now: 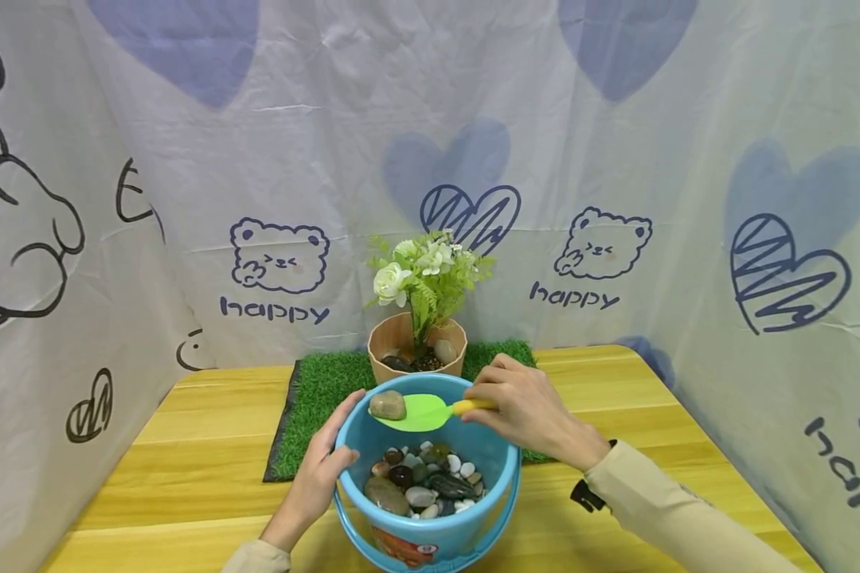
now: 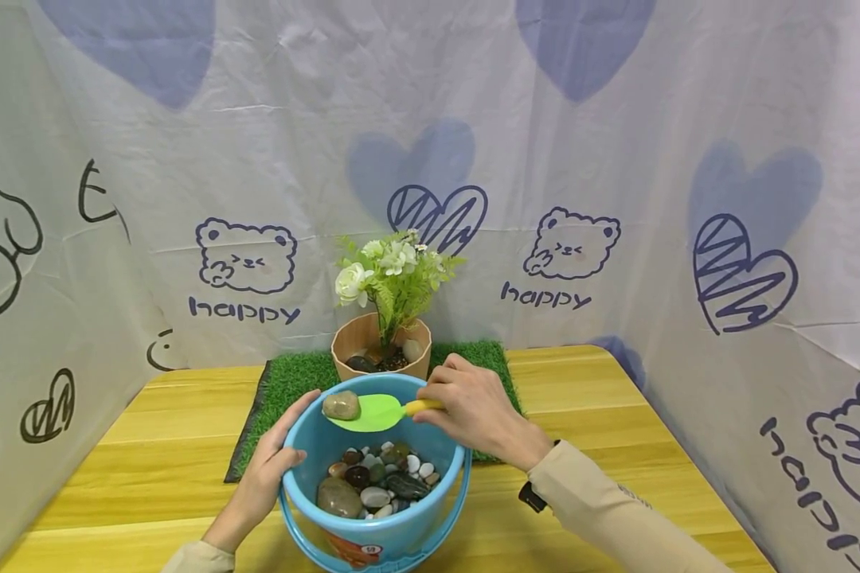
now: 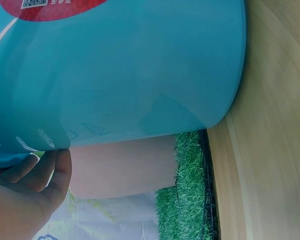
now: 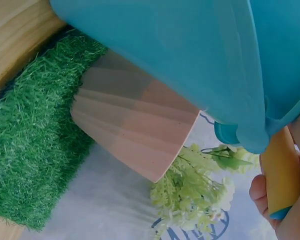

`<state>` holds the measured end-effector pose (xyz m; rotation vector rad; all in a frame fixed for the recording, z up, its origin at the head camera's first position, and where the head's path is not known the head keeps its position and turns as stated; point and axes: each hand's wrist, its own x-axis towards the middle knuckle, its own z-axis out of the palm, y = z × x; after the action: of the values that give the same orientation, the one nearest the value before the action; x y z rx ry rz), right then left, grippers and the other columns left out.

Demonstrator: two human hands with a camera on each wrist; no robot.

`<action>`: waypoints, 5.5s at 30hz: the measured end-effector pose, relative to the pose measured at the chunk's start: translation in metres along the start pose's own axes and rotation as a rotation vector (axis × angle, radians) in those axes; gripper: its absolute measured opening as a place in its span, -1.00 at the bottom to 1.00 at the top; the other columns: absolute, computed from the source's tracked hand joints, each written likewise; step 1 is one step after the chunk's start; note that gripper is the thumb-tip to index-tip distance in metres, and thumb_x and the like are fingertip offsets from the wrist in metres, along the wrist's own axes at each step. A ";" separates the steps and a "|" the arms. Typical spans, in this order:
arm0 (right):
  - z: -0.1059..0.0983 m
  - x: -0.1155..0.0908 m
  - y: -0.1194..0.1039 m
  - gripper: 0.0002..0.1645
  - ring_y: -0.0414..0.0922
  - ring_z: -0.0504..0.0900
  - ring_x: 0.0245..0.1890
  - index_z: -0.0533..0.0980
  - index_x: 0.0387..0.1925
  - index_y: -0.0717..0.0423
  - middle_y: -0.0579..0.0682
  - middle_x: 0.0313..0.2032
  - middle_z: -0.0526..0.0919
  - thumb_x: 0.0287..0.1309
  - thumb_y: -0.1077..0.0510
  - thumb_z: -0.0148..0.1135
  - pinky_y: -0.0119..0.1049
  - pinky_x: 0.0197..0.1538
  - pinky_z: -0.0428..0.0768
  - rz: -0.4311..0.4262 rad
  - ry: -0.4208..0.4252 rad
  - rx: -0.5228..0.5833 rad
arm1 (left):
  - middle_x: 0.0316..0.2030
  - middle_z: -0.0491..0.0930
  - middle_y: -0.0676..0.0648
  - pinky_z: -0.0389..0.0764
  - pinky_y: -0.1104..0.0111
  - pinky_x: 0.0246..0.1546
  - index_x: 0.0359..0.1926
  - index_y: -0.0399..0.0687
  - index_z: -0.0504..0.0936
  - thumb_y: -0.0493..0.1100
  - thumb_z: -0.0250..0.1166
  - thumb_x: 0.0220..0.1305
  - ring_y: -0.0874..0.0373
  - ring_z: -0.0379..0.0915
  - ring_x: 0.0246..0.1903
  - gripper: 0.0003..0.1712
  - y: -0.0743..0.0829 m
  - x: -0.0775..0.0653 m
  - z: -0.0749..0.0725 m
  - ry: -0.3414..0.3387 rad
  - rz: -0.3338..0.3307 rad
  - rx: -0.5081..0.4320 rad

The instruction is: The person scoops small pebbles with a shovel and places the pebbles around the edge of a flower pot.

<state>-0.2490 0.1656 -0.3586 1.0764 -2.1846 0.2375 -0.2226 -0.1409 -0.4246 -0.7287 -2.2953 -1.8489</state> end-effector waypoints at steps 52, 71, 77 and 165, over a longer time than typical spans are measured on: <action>-0.010 0.009 0.046 -0.62 -0.20 0.47 -0.36 0.75 -0.20 -0.05 -0.14 -0.37 0.67 0.08 -0.20 0.35 -0.35 -0.39 0.39 0.437 -0.178 0.032 | 0.38 0.27 -0.32 0.59 -0.04 0.00 0.51 0.10 0.11 -0.35 -0.07 0.12 -0.37 0.38 0.21 -0.13 -0.001 0.000 0.000 0.007 0.018 0.005; -0.007 -0.003 0.030 -0.71 -0.38 0.35 -0.61 0.75 -0.25 -0.12 -0.21 -0.43 0.65 0.12 -0.16 0.34 -0.46 -0.58 0.29 0.402 -0.147 0.070 | 0.39 0.25 -0.29 0.58 -0.05 0.01 0.51 0.13 0.11 -0.35 -0.08 0.13 -0.35 0.36 0.22 -0.13 -0.001 -0.001 -0.001 0.003 0.007 0.004; -0.008 -0.004 0.027 -0.73 -0.38 0.37 -0.61 0.74 -0.27 -0.11 -0.21 -0.43 0.65 0.10 -0.15 0.35 -0.47 -0.58 0.30 0.392 -0.107 0.079 | 0.39 0.26 -0.29 0.58 -0.04 0.01 0.51 0.13 0.11 -0.36 -0.08 0.14 -0.34 0.38 0.21 -0.14 -0.001 -0.001 -0.001 0.002 0.013 0.005; -0.044 0.020 -0.048 -0.52 -0.27 0.14 -0.79 0.35 -0.80 -0.11 -0.14 -0.68 0.40 -0.09 -0.06 0.47 -0.44 -0.74 0.08 -0.129 -0.489 -0.274 | 0.37 0.29 -0.30 0.56 -0.09 0.03 0.51 0.11 0.13 -0.37 -0.08 0.12 -0.34 0.39 0.21 -0.13 -0.004 0.000 0.000 0.006 0.028 0.006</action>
<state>-0.1993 0.1416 -0.3186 1.2008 -2.4594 -0.4145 -0.2243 -0.1410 -0.4281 -0.7498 -2.2739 -1.8290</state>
